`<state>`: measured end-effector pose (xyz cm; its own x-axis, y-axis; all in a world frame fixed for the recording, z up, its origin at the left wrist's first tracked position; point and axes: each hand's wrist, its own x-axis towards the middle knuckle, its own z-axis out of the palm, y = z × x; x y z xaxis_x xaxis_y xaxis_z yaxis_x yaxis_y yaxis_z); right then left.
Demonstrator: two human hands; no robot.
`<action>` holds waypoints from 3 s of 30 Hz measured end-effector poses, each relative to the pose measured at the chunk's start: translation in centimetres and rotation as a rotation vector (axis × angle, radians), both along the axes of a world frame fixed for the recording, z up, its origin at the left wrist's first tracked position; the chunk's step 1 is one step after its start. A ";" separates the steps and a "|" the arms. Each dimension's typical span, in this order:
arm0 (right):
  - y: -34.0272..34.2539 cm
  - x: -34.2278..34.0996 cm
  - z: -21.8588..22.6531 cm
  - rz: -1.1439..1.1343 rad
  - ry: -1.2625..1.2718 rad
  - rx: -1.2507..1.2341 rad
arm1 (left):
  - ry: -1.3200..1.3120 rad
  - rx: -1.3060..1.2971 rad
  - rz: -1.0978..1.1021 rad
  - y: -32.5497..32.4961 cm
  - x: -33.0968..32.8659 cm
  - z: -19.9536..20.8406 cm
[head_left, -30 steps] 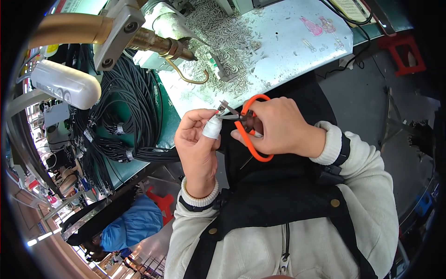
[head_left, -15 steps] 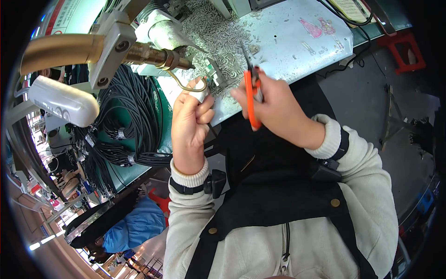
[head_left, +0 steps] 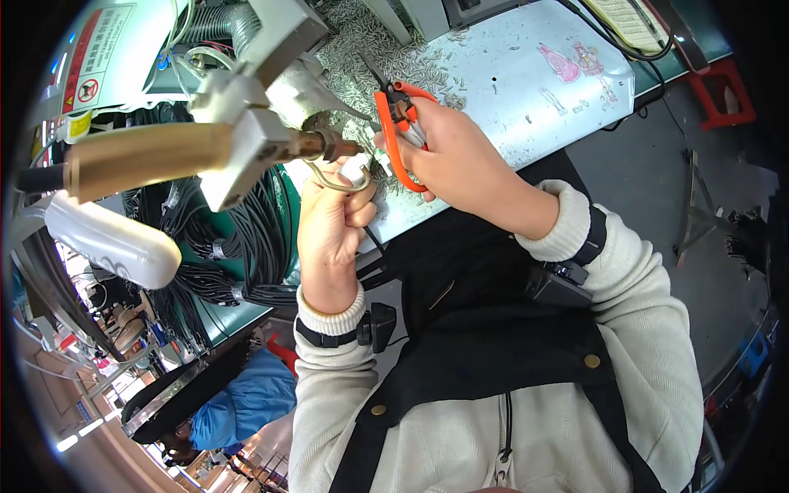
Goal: The person picks up a bundle of cables, separates the individual wires by hand, and uses shears to trim the ends of each wire.
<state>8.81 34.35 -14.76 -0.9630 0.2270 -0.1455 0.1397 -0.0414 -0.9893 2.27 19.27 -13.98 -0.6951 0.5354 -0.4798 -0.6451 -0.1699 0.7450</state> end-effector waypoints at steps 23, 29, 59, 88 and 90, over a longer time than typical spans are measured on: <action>-0.7 3.6 0.4 0.050 0.070 -0.331 | 0.013 0.162 -0.073 -1.8 4.0 0.7; 0.0 6.1 2.7 -0.116 0.210 -0.287 | 1.088 -0.597 0.070 -5.1 4.9 0.3; -14.5 0.2 0.3 0.675 0.168 0.168 | 1.413 -1.339 0.186 -14.3 -0.5 0.0; -17.1 -2.3 -0.3 0.486 0.453 0.161 | 0.268 0.228 -0.004 -18.9 -4.9 3.5; -17.2 -2.4 -0.2 0.488 0.426 0.186 | 0.260 0.355 0.088 -19.4 -4.9 3.4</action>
